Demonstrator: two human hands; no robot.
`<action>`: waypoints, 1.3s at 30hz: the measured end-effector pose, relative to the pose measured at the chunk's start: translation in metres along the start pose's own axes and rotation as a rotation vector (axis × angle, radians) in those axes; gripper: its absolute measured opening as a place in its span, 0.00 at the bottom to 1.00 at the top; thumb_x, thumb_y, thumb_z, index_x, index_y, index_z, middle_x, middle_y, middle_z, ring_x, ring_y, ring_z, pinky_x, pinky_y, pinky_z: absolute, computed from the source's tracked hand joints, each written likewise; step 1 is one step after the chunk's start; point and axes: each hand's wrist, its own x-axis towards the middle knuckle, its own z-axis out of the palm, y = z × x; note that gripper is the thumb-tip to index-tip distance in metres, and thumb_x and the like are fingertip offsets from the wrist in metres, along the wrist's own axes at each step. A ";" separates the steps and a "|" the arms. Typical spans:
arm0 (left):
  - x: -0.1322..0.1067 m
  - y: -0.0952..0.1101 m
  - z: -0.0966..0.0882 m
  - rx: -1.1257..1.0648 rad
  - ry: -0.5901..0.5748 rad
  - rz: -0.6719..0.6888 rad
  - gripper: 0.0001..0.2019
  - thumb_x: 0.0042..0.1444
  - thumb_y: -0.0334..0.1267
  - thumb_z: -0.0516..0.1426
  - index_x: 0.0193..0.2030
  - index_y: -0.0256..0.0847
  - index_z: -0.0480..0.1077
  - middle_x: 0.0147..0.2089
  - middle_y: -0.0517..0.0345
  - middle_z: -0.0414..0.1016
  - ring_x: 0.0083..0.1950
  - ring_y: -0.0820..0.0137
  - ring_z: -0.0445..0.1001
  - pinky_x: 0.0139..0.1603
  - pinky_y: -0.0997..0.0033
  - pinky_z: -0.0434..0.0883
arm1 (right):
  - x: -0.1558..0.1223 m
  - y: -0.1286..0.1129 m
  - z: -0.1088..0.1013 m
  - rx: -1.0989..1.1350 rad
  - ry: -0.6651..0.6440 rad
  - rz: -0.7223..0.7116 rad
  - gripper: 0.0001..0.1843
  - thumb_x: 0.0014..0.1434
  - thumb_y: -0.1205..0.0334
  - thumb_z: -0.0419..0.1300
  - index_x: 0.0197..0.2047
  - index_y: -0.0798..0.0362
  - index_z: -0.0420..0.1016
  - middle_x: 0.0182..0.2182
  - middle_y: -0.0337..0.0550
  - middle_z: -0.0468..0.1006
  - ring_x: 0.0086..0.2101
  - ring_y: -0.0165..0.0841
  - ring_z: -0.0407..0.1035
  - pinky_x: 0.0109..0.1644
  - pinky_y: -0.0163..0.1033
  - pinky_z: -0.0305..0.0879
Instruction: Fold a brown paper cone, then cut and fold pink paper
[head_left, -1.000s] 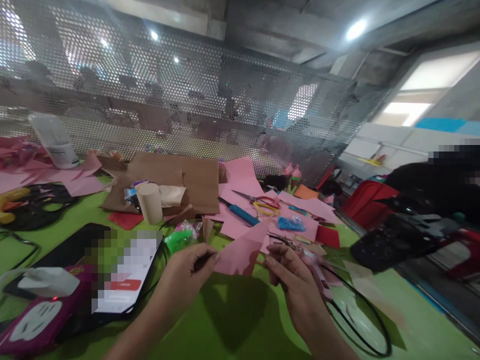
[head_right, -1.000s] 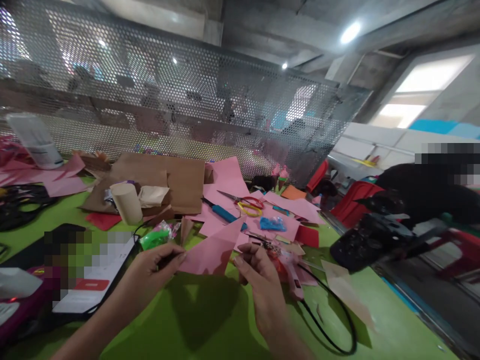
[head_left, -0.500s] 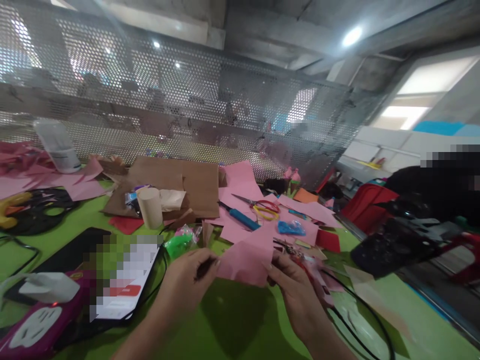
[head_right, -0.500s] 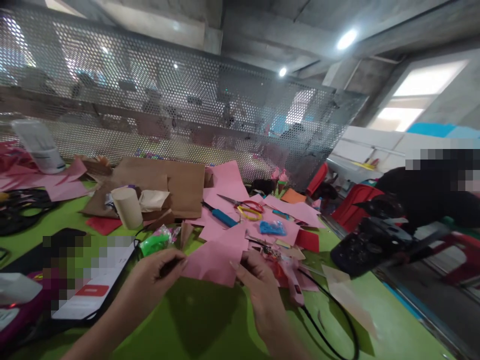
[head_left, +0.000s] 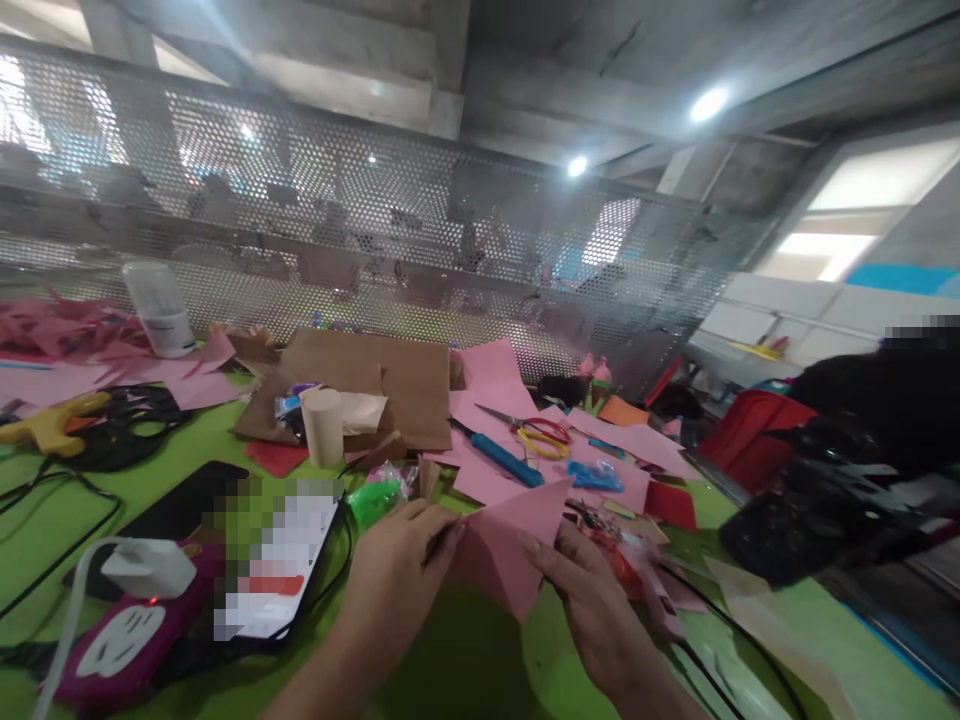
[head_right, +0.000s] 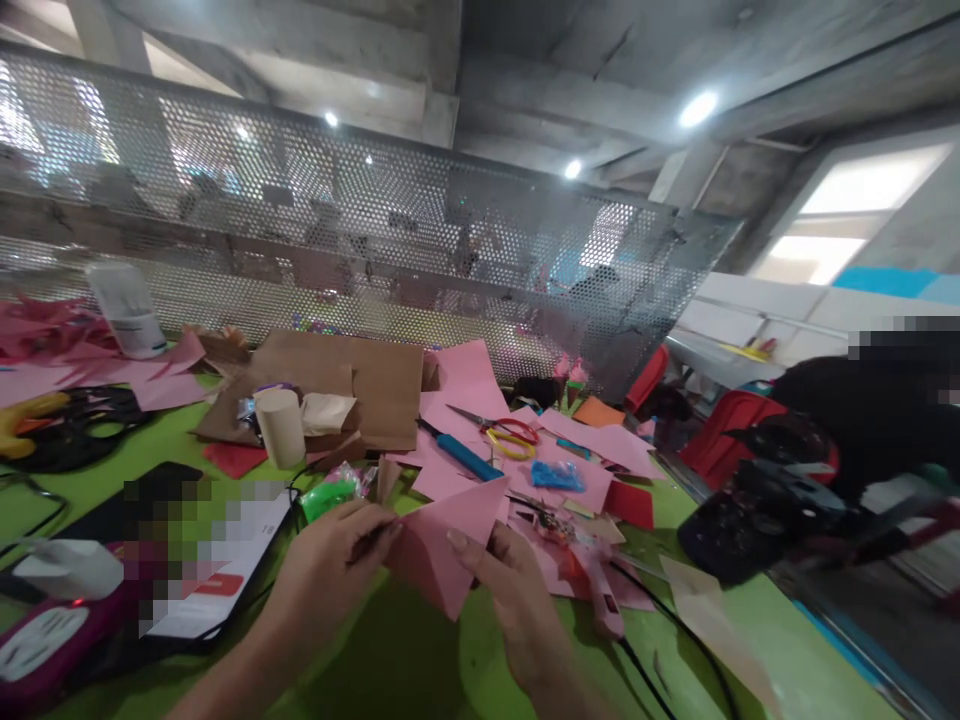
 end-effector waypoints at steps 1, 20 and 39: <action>0.001 0.002 -0.001 0.014 0.017 0.016 0.10 0.64 0.33 0.52 0.38 0.44 0.74 0.36 0.59 0.76 0.38 0.67 0.72 0.37 0.71 0.63 | 0.000 -0.001 0.002 0.022 0.010 0.016 0.16 0.48 0.52 0.71 0.37 0.53 0.83 0.35 0.47 0.84 0.35 0.41 0.76 0.40 0.41 0.68; 0.016 0.013 0.007 0.076 0.052 0.046 0.10 0.62 0.31 0.52 0.37 0.44 0.75 0.37 0.57 0.76 0.38 0.67 0.73 0.38 0.72 0.64 | 0.010 0.009 0.014 0.056 0.054 -0.034 0.14 0.48 0.56 0.71 0.40 0.47 0.83 0.39 0.44 0.84 0.39 0.46 0.76 0.44 0.49 0.71; 0.012 0.008 0.011 0.075 0.194 0.047 0.09 0.61 0.31 0.54 0.34 0.43 0.74 0.34 0.57 0.74 0.36 0.67 0.72 0.37 0.70 0.64 | 0.011 0.012 0.026 0.151 0.023 0.011 0.19 0.47 0.51 0.72 0.40 0.51 0.83 0.36 0.47 0.84 0.40 0.45 0.77 0.43 0.46 0.71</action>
